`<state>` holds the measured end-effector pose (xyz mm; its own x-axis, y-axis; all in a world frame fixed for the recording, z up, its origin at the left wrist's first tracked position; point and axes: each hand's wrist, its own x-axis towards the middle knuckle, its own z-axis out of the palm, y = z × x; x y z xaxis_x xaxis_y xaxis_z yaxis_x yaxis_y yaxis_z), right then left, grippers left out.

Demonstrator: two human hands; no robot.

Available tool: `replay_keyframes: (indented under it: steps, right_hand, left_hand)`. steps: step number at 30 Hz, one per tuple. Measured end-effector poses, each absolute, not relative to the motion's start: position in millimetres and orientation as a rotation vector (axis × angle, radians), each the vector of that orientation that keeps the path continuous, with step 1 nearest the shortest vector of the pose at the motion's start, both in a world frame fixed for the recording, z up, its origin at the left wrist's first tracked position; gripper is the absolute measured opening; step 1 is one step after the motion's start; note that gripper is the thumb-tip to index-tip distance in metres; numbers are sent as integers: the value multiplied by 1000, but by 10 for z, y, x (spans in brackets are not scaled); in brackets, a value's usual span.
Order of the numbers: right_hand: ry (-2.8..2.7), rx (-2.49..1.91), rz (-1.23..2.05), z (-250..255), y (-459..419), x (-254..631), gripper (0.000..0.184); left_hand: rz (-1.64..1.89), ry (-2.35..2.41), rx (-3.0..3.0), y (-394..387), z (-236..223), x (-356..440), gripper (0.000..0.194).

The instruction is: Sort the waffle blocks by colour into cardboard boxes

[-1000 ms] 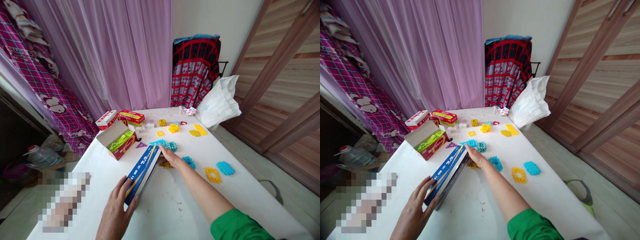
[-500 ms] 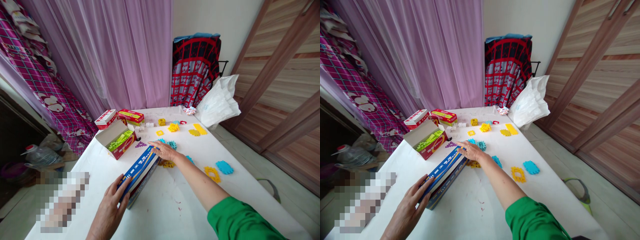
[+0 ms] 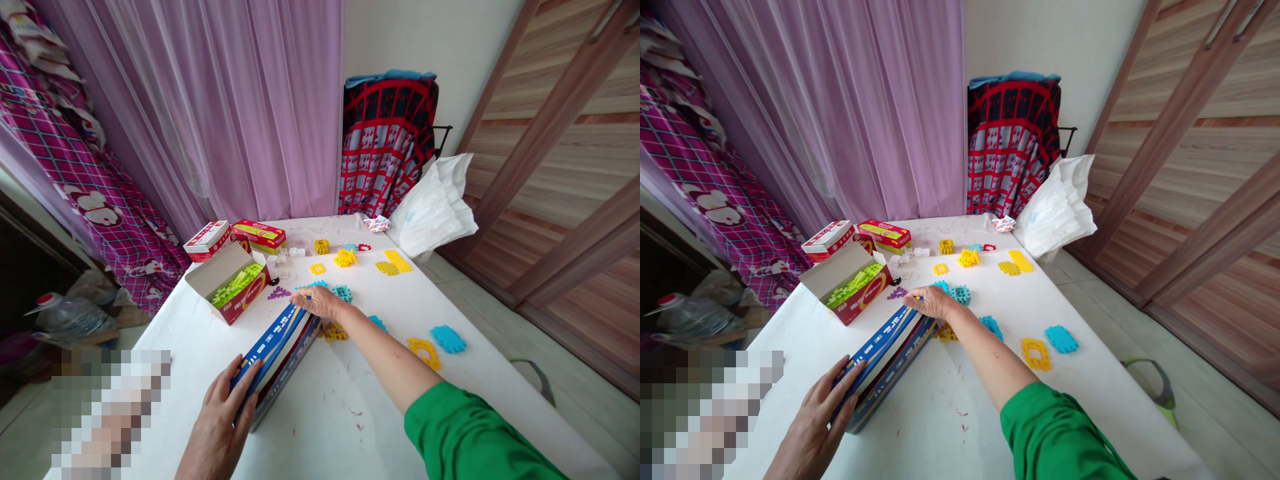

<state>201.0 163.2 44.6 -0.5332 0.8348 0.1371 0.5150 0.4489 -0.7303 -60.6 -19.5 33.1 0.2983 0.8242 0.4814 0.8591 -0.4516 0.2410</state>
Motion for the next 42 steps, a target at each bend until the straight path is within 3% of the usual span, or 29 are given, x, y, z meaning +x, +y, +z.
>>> replay_keyframes:
  steps: [11, 19, 22, 27, 30, 33, 39, 42]
  right_hand:
    - [-2223, -900, 838, 309, 1544, 2111, 76]
    - [-2564, -804, 321, 378, 1367, 2186, 61]
    - [-2679, -724, 146, 385, 1339, 2247, 64]
    - [-2813, -688, 96, 401, 1356, 2284, 64]
    - [-2840, -706, 133, 422, 1335, 2277, 73]
    - [-2807, -716, 127, 427, 1257, 2243, 83]
    - [-2657, -939, 197, 406, 1020, 2148, 79]
    - [-2650, -960, 308, 448, 957, 2140, 82]
  left_hand:
    - [-705, -1442, -2468, -229, 292, -627, 59]
    - [-523, -1324, -2434, -227, 361, -700, 56]
    - [-436, -1286, -2367, -222, 342, -684, 54]
    - [-401, -1244, -2419, -217, 261, -659, 55]
    - [-367, -1218, -2448, -198, 268, -678, 54]
    - [-439, -1256, -2474, -154, 330, -742, 52]
    - [-622, -1498, -2670, 82, 523, -1048, 50]
    - [-1026, -2007, -2603, 352, 624, -1225, 49]
